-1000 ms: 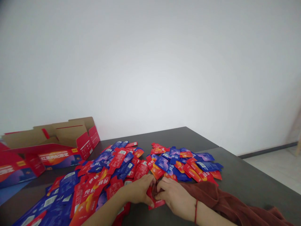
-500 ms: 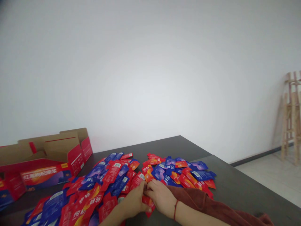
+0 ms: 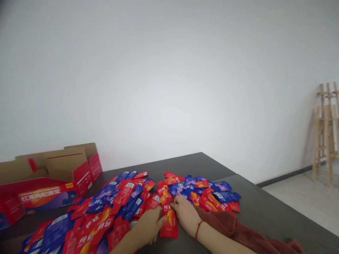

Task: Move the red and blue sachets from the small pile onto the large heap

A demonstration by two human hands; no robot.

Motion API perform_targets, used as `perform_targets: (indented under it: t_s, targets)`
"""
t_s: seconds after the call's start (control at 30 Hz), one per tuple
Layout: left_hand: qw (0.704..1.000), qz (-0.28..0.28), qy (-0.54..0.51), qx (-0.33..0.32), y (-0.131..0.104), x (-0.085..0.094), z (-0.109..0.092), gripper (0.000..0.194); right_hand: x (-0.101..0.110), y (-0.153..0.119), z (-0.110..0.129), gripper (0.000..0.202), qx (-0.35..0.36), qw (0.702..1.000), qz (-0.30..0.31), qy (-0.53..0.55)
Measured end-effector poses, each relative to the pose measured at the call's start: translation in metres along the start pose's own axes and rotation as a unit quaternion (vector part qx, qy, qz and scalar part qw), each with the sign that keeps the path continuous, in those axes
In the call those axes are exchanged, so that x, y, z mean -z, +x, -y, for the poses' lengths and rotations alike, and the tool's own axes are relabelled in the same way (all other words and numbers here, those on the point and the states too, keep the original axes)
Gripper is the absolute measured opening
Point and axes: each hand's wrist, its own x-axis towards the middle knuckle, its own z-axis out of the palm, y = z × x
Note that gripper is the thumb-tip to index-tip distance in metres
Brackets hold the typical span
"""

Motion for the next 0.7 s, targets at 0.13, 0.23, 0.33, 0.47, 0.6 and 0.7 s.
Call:
perform_targets:
  t_s: [0.13,0.23,0.33,0.47,0.6,0.7]
  targets:
    - [0.993,-0.059,0.070,-0.072,0.001,0.003,0.006,0.036,-0.002,0.004,0.001,0.033,0.037,0.998,0.005,0.059]
    - [0.984,-0.040,0.056,-0.165,0.008,-0.006,0.013,0.066,0.001,0.001,0.000,0.035,0.083,0.991,0.027,0.099]
    - [0.980,-0.008,0.049,-0.193,0.014,-0.016,0.020,0.076,0.006,0.002,-0.002,0.035,0.068,0.992,0.032,0.102]
    - [0.978,-0.020,0.062,-0.200,0.012,-0.013,0.020,0.072,0.015,0.003,0.007,0.036,0.011,0.998,0.016,0.067]
    - [0.978,-0.031,0.074,-0.192,0.003,-0.001,0.010,0.062,0.023,-0.005,0.034,0.031,0.111,0.987,0.039,0.113]
    - [0.977,-0.041,0.091,-0.187,-0.003,0.004,0.006,0.061,0.023,-0.016,0.041,0.028,0.161,0.977,0.070,0.122]
